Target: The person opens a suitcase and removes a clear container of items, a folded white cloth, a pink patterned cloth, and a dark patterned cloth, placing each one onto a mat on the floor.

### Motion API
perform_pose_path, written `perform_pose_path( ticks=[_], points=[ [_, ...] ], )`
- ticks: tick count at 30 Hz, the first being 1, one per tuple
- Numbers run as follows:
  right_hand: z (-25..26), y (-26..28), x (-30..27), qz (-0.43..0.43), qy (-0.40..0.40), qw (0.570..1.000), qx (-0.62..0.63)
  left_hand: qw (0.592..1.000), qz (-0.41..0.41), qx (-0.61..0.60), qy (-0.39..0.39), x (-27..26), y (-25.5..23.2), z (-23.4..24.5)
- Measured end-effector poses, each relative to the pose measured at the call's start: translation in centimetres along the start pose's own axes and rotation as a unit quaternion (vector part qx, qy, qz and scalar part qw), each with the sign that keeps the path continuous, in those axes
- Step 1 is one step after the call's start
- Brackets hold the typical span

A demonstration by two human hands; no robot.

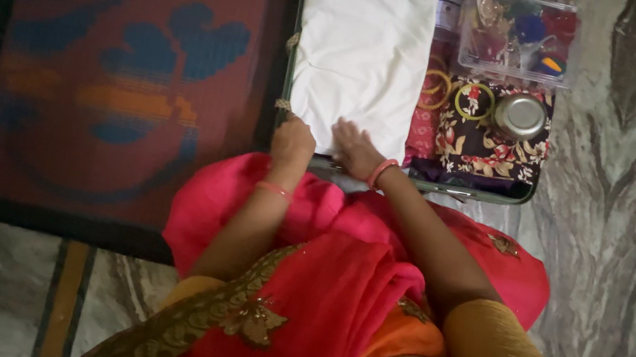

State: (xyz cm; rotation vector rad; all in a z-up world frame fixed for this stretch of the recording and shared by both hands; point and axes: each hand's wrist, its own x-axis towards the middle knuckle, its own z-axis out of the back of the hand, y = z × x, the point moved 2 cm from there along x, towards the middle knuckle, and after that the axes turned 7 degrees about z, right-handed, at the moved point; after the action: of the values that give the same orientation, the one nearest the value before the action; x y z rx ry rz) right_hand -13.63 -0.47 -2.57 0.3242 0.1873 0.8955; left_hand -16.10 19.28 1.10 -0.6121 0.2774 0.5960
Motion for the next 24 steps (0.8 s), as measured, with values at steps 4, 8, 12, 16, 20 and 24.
perform_pose_path(
  ticks=[4, 8, 12, 16, 20, 24],
  points=[
    [0.3, 0.4, 0.2, 0.016, -0.010, 0.977, 0.214, 1.000, 0.009, 0.021, -0.004, 1.8, 0.2, -0.2],
    [4.1, 1.5, 0.2, 0.030, -0.107, 0.982, 0.151, 0.998, 0.014, 0.018, -0.063, 3.7, 1.8, -2.0],
    [5.1, 3.3, 0.9, -0.005, -0.009, 0.983, 0.184, 0.998, 0.015, 0.044, -0.037, 4.0, 2.0, -2.2],
    [4.7, 3.2, 1.2, -0.067, -0.128, 0.981, 0.126, 0.999, -0.006, 0.026, -0.030, 2.8, 1.1, -1.1],
    [3.0, 2.3, 1.5, 0.073, -0.177, 0.982, 0.012, 0.999, 0.001, 0.035, -0.021, 2.1, 0.5, 0.6],
    [2.6, 2.3, 1.0, 0.049, -0.185, 0.981, 0.031, 0.999, -0.011, 0.024, -0.025, 1.4, 0.3, 1.5]
  ],
)
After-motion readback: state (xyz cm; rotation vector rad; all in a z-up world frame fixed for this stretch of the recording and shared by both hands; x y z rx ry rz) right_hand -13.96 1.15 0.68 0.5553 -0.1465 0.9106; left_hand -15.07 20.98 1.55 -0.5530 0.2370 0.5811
